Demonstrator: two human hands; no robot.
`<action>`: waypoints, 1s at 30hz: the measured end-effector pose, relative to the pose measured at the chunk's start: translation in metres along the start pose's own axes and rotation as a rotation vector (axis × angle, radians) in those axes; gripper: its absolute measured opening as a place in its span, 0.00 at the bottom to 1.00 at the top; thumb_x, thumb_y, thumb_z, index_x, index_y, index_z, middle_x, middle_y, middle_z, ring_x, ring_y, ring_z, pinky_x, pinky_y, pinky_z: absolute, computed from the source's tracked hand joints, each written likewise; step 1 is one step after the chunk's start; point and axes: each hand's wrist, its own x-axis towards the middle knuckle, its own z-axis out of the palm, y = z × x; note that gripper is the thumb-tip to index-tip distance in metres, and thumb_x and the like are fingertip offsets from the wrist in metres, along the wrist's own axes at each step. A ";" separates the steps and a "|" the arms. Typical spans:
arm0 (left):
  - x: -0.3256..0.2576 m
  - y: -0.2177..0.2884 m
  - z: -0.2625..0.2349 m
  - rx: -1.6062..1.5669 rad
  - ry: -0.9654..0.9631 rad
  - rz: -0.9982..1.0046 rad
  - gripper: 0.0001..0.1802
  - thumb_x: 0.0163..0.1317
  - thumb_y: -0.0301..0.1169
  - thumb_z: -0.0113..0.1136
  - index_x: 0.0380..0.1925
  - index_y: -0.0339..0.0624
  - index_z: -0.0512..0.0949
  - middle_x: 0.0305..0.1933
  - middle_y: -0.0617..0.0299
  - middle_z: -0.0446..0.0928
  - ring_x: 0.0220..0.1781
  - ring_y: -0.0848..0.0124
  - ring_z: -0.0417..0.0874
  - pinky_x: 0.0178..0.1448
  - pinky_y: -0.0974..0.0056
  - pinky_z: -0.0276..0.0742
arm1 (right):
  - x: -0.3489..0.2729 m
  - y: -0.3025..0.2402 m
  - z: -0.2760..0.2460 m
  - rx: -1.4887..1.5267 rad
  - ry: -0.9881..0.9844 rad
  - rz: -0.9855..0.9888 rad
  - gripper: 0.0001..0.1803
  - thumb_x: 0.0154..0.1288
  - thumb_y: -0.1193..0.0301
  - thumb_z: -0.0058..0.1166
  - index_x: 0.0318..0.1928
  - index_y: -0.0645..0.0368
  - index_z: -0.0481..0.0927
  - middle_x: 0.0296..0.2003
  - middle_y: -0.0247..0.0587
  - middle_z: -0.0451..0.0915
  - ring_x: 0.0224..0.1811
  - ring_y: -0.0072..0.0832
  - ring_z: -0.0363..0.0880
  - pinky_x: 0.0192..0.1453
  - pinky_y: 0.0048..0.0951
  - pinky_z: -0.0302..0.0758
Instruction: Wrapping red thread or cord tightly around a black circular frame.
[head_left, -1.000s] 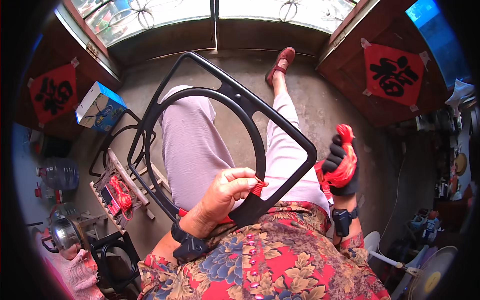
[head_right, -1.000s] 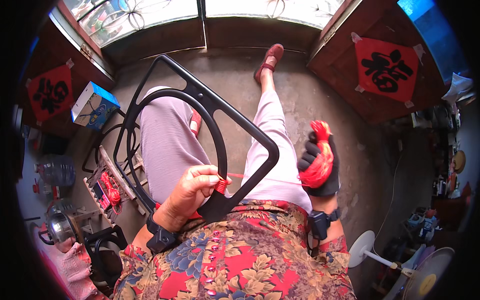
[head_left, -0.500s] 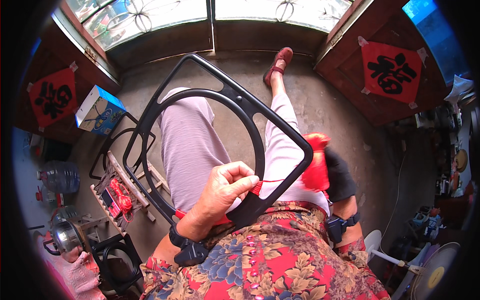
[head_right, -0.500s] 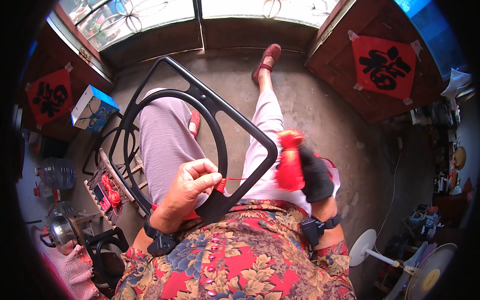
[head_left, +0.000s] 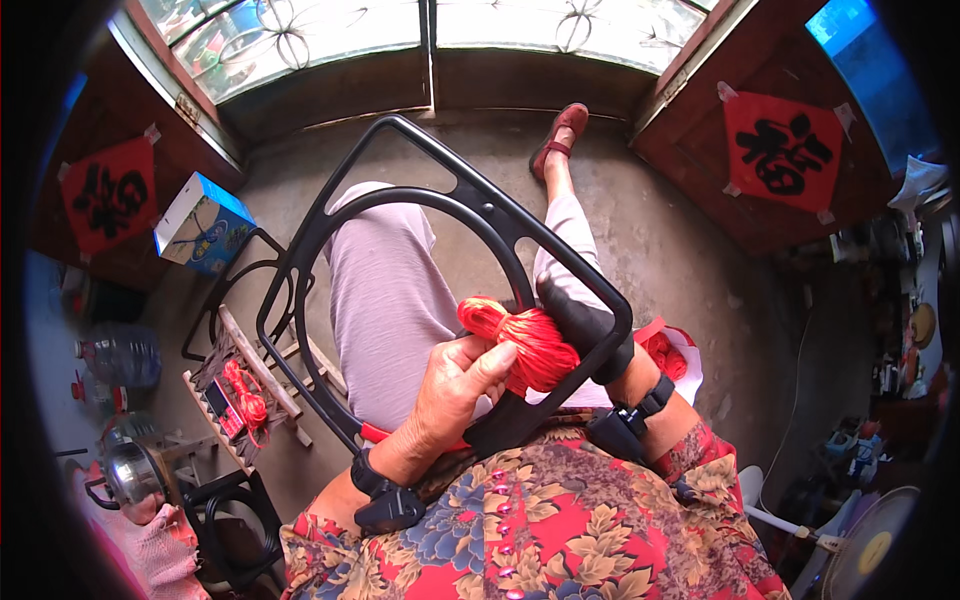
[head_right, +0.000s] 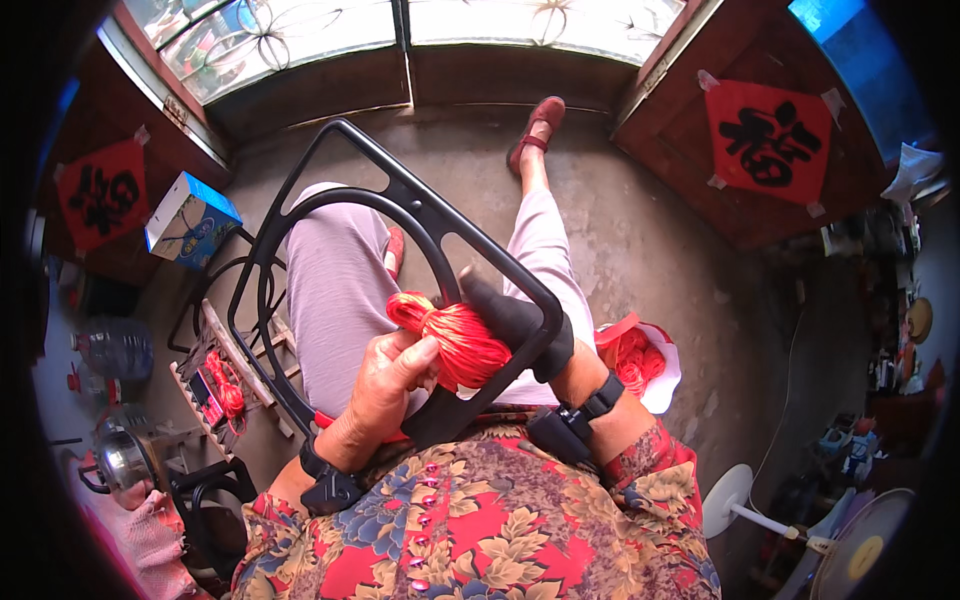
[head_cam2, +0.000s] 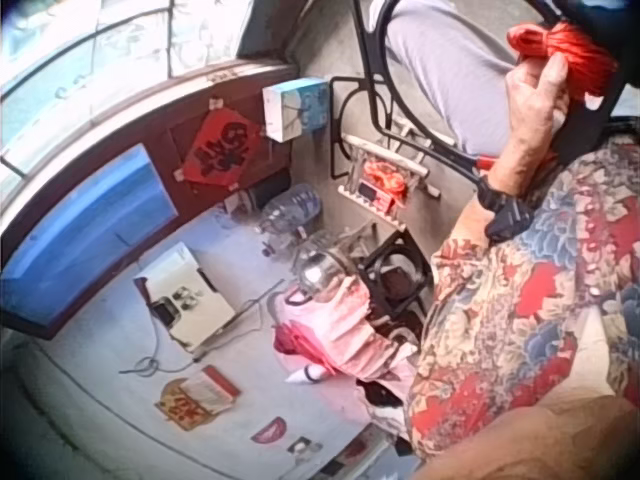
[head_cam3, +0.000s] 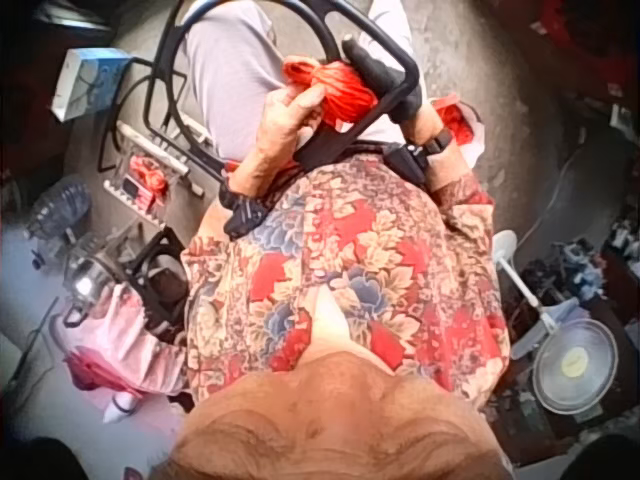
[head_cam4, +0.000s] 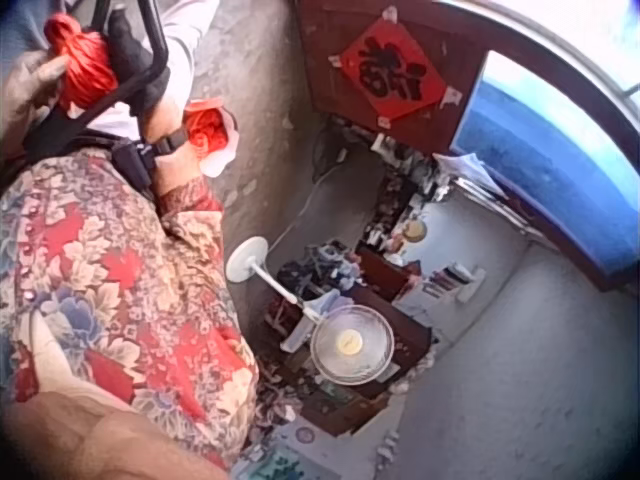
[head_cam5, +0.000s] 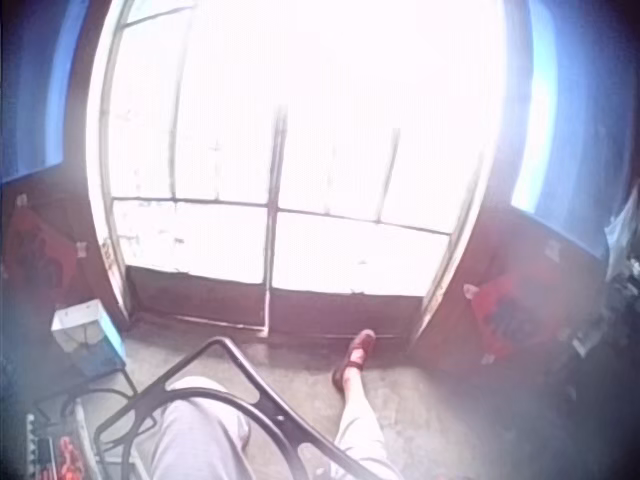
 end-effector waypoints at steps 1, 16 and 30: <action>0.002 -0.003 -0.002 0.021 -0.026 0.050 0.20 0.66 0.43 0.52 0.30 0.37 0.79 0.21 0.67 0.74 0.23 0.82 0.71 0.29 0.75 0.66 | -0.004 0.007 -0.002 -0.002 0.000 0.004 0.20 0.66 0.71 0.50 0.56 0.66 0.69 0.50 0.45 0.75 0.52 0.28 0.73 0.58 0.28 0.69; -0.001 -0.001 -0.009 -0.209 -0.171 -0.128 0.11 0.64 0.33 0.52 0.36 0.35 0.78 0.31 0.67 0.78 0.30 0.82 0.75 0.35 0.76 0.70 | -0.044 0.010 -0.049 -0.844 0.348 -0.716 0.16 0.72 0.66 0.43 0.53 0.64 0.69 0.38 0.34 0.76 0.38 0.19 0.75 0.43 0.23 0.73; 0.001 0.001 0.002 -0.074 -0.095 -0.077 0.06 0.61 0.31 0.61 0.32 0.39 0.78 0.26 0.71 0.76 0.25 0.86 0.70 0.30 0.78 0.64 | -0.121 0.028 -0.082 -0.435 0.588 -0.684 0.11 0.71 0.71 0.43 0.50 0.61 0.72 0.36 0.36 0.75 0.38 0.21 0.74 0.41 0.19 0.73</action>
